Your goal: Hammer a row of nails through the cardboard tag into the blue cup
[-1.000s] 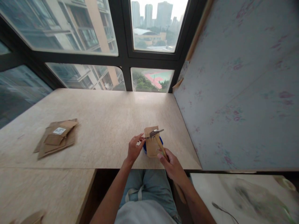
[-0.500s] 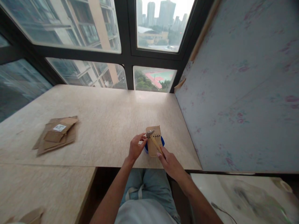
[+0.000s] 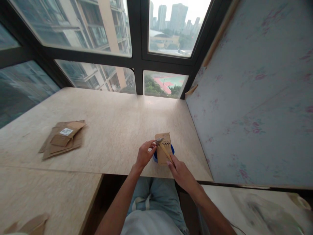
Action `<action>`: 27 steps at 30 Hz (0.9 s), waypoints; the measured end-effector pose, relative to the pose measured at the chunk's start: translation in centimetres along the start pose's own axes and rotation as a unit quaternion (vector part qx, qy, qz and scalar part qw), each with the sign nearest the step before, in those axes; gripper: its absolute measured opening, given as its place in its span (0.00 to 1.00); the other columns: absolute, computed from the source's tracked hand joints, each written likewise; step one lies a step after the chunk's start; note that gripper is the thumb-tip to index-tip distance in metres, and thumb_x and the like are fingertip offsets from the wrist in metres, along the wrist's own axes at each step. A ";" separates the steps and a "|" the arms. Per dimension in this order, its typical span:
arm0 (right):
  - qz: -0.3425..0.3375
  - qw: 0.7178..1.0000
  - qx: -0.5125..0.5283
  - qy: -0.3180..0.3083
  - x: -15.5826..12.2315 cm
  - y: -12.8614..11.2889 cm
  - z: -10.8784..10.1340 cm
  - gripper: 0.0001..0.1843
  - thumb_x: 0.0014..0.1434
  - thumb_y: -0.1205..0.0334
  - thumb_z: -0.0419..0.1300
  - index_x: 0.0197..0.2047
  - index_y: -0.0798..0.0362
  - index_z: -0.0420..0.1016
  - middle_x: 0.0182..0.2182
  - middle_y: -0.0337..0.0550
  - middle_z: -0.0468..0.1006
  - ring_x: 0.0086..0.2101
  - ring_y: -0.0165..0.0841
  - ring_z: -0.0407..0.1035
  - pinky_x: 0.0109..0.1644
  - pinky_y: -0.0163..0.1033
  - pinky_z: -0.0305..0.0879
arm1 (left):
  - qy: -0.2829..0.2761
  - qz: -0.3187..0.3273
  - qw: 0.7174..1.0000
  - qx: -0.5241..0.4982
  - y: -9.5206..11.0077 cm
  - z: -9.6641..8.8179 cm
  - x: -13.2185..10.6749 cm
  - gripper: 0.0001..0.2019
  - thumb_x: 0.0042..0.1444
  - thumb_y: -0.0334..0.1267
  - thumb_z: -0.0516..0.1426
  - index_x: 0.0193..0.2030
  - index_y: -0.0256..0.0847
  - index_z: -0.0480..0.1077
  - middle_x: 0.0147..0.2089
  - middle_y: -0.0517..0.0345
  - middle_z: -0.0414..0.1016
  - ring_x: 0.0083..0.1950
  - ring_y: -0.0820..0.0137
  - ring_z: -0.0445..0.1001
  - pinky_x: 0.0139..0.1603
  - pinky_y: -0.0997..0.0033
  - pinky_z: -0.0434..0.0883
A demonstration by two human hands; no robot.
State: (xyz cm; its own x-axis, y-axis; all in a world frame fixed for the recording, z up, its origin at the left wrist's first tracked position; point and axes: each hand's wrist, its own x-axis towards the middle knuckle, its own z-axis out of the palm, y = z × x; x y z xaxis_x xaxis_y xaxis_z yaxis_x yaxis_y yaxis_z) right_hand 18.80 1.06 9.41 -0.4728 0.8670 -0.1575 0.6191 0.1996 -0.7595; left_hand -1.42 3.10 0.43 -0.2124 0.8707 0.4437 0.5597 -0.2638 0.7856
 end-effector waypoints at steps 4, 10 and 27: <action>-0.013 1.000 -0.005 0.012 0.0 0.0 0.0 0.18 0.67 0.57 0.46 0.52 0.54 0.70 0.34 0.51 0.81 0.34 0.42 0.75 0.35 0.37 0.61 | -0.003 -0.006 1.000 0.000 0.0 0.0 0.0 0.12 0.59 0.35 0.59 0.50 0.41 0.73 0.39 0.53 0.81 0.35 0.68 0.80 0.42 0.63 0.79; -0.009 1.000 -0.011 0.004 0.2 0.0 0.0 0.17 0.67 0.57 0.46 0.51 0.54 0.70 0.35 0.50 0.82 0.34 0.42 0.76 0.35 0.37 0.62 | -0.011 -0.009 1.000 -0.015 0.0 -0.1 0.1 0.12 0.60 0.35 0.59 0.50 0.41 0.73 0.40 0.52 0.81 0.36 0.68 0.81 0.42 0.64 0.79; -0.025 0.999 -0.045 -0.002 0.4 0.0 0.1 0.18 0.65 0.61 0.47 0.53 0.54 0.70 0.35 0.50 0.81 0.34 0.41 0.75 0.35 0.38 0.62 | -0.029 -0.024 0.999 -0.003 0.7 -0.3 0.6 0.14 0.55 0.28 0.60 0.49 0.42 0.73 0.39 0.55 0.82 0.34 0.69 0.81 0.40 0.66 0.79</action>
State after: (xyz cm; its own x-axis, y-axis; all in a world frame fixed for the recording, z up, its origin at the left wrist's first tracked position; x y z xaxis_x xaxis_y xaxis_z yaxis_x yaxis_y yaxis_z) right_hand 18.55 1.33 9.28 -0.5064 0.8535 -0.1229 0.6487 0.2832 -0.7064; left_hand -1.38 3.31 1.38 -0.1929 0.9050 0.3792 0.5455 -0.2223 0.8081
